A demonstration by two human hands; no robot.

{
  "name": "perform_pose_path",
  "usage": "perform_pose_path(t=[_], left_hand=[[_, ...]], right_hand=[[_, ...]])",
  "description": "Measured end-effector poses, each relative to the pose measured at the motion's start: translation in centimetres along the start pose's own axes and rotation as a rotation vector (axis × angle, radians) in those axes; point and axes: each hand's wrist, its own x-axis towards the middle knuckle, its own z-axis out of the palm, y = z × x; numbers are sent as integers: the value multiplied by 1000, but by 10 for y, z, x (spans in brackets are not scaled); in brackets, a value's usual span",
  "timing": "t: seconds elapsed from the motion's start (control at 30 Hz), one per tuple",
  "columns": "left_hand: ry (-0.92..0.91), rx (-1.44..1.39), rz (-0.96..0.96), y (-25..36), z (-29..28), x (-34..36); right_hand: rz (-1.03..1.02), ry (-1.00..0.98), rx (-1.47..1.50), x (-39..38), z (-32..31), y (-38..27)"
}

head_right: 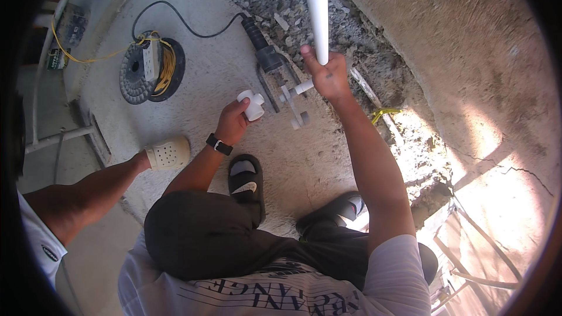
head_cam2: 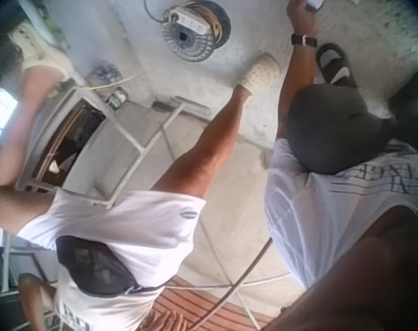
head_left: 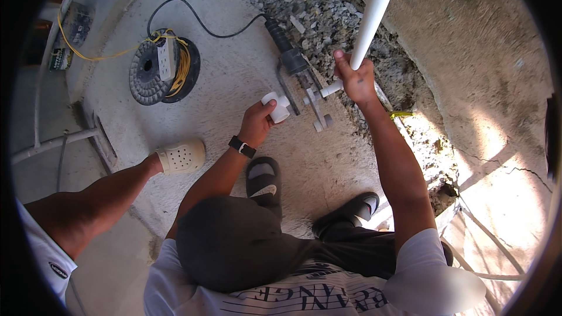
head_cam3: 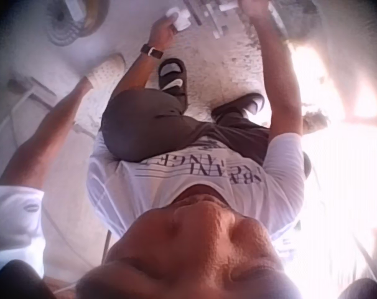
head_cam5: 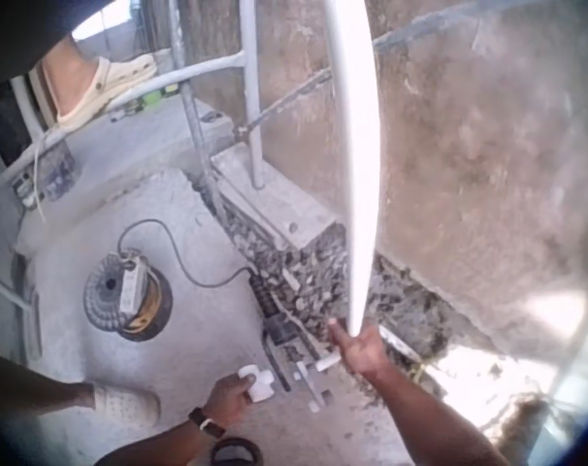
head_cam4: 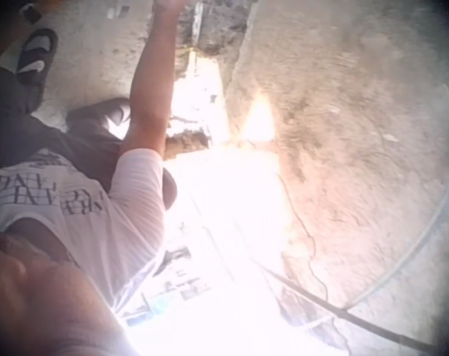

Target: The person connects white PVC pipes and fittings into a trench in the concrete floor. They use a yellow pipe cutter to trim a pipe segment and then insert the cut piece into the assembly.

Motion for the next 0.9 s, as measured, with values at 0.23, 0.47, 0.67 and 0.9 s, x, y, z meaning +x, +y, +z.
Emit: perform_pose_path(t=[0.23, 0.47, 0.67, 0.9], left_hand=[[-239, -123, 33, 22, 25, -14], [-307, -135, 57, 23, 34, -14], [-263, -116, 61, 24, 37, -15], [-135, 63, 48, 38, 53, -22]], right_hand=[[-71, -29, 125, -17, 27, -58], [-95, -17, 117, -20, 30, -61], [-123, 8, 81, -27, 34, -64], [-117, -47, 66, -29, 24, -67]])
